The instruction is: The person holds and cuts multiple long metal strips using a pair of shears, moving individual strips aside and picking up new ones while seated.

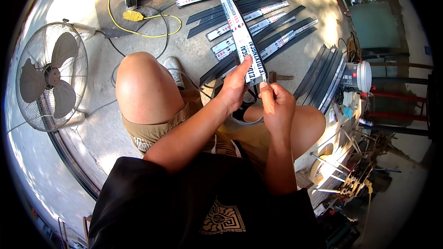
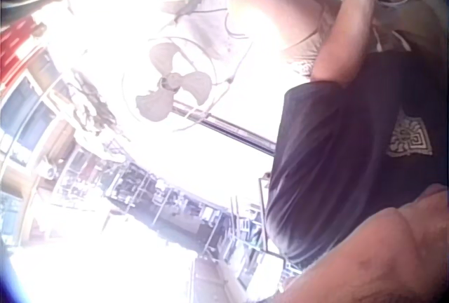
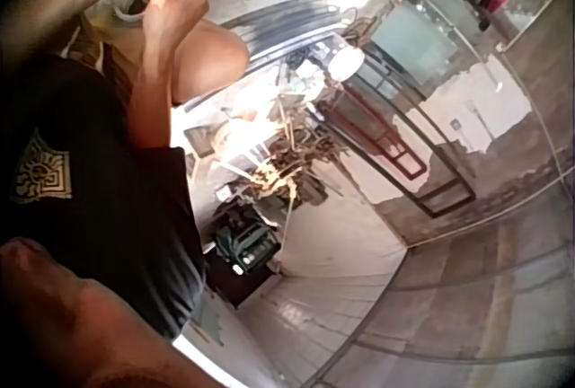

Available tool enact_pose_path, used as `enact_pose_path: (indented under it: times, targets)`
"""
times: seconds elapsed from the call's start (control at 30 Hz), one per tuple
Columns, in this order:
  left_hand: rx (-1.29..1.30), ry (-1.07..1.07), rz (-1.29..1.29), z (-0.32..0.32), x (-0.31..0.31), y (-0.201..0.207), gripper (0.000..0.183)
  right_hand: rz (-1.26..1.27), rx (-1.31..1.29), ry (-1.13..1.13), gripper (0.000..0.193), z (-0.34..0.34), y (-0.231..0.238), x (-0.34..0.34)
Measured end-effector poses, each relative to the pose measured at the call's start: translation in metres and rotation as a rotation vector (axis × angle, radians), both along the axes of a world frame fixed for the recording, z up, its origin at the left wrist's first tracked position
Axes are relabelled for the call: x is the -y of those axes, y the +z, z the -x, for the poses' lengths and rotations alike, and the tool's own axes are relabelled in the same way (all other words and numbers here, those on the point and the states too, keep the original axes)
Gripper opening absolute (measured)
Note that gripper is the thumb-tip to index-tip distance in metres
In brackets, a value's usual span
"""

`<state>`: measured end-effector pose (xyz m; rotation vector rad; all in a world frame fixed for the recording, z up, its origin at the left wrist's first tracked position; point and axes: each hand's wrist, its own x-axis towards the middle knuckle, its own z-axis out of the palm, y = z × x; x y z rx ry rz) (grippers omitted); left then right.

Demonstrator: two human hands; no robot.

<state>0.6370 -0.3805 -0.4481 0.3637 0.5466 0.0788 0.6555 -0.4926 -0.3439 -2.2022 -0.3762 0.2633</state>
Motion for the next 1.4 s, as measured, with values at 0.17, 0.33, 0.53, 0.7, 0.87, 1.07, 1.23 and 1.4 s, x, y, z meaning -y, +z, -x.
enact_pose_path:
  times: [0.17, 0.33, 0.53, 0.7, 0.87, 1.07, 1.23, 1.4]
  targets:
    - [0.004, 0.001, 0.0, 0.001, -0.001, 0.001, 0.048, 0.013, -0.005, 0.007, 0.036, 0.0, 0.002, -0.001]
    - [-0.007, 0.006, -0.001, 0.001, -0.002, 0.002, 0.05, 0.03, 0.001, 0.013, 0.035, -0.001, 0.001, 0.0]
    - [-0.003, 0.012, 0.0, 0.001, -0.002, 0.001, 0.05, 0.024, 0.006, 0.02, 0.034, 0.0, 0.002, -0.001]
    - [-0.011, 0.007, -0.017, 0.002, -0.002, 0.004, 0.05, 0.021, -0.009, 0.024, 0.035, 0.0, 0.004, -0.003]
    - [-0.02, -0.002, -0.024, 0.002, -0.002, 0.001, 0.05, 0.035, -0.017, 0.033, 0.035, -0.002, 0.005, -0.003]
    - [-0.022, -0.066, -0.093, 0.003, 0.0, -0.012, 0.052, 0.101, -0.014, 0.057, 0.036, -0.009, 0.011, -0.008]
    - [-0.01, -0.085, -0.113, 0.006, 0.002, -0.008, 0.052, 0.174, -0.042, 0.087, 0.036, -0.02, 0.003, -0.004]
    - [-0.038, -0.116, -0.141, 0.006, 0.002, -0.015, 0.052, 0.154, -0.186, 0.049, 0.038, -0.027, -0.002, 0.009]
